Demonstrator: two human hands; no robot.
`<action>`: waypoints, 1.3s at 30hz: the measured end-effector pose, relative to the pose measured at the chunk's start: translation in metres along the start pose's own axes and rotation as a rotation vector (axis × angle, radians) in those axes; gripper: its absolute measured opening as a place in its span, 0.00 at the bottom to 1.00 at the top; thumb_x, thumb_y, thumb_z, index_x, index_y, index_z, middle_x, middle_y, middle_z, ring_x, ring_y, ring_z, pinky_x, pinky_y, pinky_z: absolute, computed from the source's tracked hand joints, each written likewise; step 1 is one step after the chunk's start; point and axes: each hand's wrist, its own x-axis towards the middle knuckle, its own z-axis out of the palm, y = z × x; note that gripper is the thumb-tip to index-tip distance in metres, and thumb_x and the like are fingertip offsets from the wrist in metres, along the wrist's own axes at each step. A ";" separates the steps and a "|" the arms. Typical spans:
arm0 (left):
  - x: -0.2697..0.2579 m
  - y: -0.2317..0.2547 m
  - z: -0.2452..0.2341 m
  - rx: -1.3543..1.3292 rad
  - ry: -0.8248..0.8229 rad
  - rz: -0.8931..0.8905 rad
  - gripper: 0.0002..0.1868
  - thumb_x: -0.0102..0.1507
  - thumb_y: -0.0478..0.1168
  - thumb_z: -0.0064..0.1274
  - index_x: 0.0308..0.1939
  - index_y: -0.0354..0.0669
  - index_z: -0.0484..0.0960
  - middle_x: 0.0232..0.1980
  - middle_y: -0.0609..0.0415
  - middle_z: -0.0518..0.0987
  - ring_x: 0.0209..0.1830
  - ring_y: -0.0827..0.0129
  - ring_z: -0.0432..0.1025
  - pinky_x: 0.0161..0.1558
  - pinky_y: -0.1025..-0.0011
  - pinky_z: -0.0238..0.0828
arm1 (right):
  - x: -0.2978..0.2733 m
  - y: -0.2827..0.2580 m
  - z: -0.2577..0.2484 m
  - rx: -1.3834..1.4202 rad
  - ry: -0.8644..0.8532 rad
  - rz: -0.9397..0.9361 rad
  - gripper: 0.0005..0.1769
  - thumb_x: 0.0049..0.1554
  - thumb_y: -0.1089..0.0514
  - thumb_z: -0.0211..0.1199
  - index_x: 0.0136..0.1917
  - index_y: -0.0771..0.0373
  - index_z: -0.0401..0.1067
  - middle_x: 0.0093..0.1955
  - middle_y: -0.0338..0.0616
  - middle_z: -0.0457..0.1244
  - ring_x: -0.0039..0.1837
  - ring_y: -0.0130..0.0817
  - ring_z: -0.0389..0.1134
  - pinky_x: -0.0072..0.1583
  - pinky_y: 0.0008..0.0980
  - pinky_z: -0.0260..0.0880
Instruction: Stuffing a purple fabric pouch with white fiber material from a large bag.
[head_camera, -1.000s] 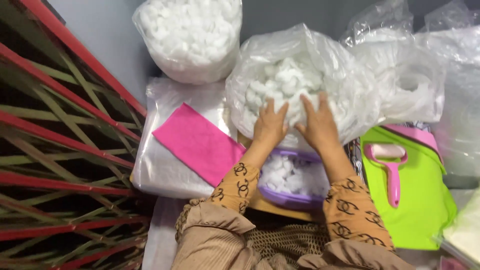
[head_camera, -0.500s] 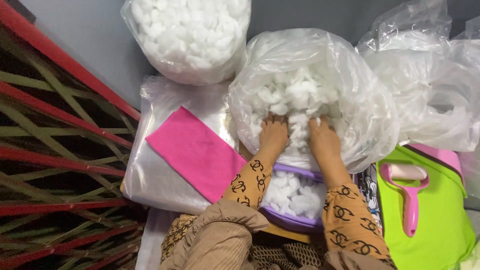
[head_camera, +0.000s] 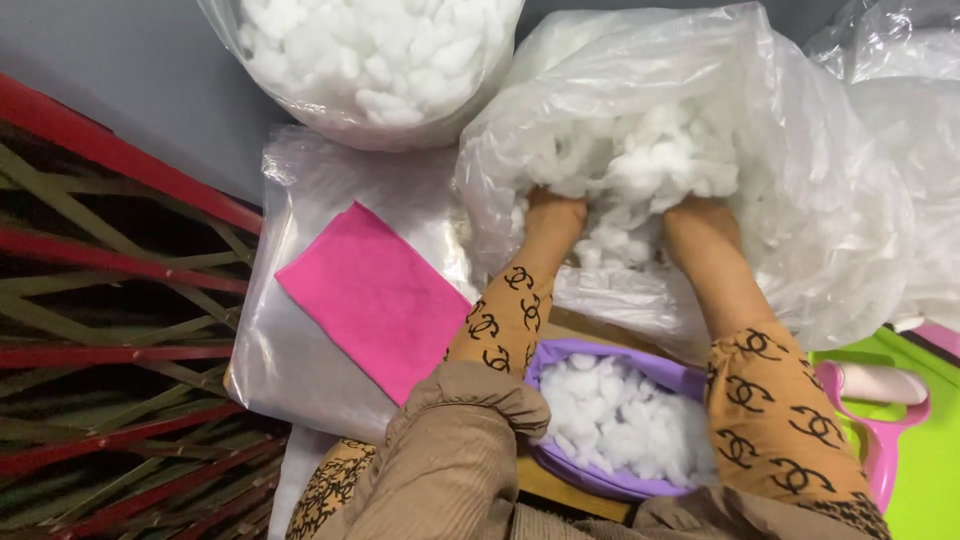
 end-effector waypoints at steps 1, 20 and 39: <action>-0.008 0.006 -0.013 -0.003 -0.014 -0.029 0.38 0.63 0.59 0.43 0.67 0.34 0.74 0.71 0.41 0.72 0.75 0.51 0.63 0.70 0.54 0.63 | -0.010 -0.003 -0.007 -0.098 0.093 -0.131 0.08 0.56 0.63 0.63 0.47 0.64 0.81 0.41 0.54 0.70 0.43 0.53 0.76 0.45 0.52 0.77; -0.256 -0.032 -0.076 0.058 0.074 0.746 0.28 0.66 0.42 0.52 0.69 0.36 0.72 0.69 0.27 0.68 0.65 0.32 0.69 0.61 0.41 0.71 | -0.203 -0.013 -0.159 0.945 0.729 0.112 0.09 0.63 0.63 0.70 0.58 0.58 0.78 0.49 0.50 0.68 0.56 0.48 0.71 0.60 0.45 0.68; -0.271 -0.099 -0.009 -1.022 -0.282 0.457 0.12 0.59 0.28 0.56 0.47 0.36 0.82 0.47 0.51 0.73 0.42 0.71 0.74 0.42 0.73 0.85 | -0.329 -0.060 -0.135 1.479 0.330 0.090 0.17 0.60 0.70 0.61 0.61 0.60 0.78 0.60 0.48 0.67 0.59 0.34 0.70 0.56 0.36 0.77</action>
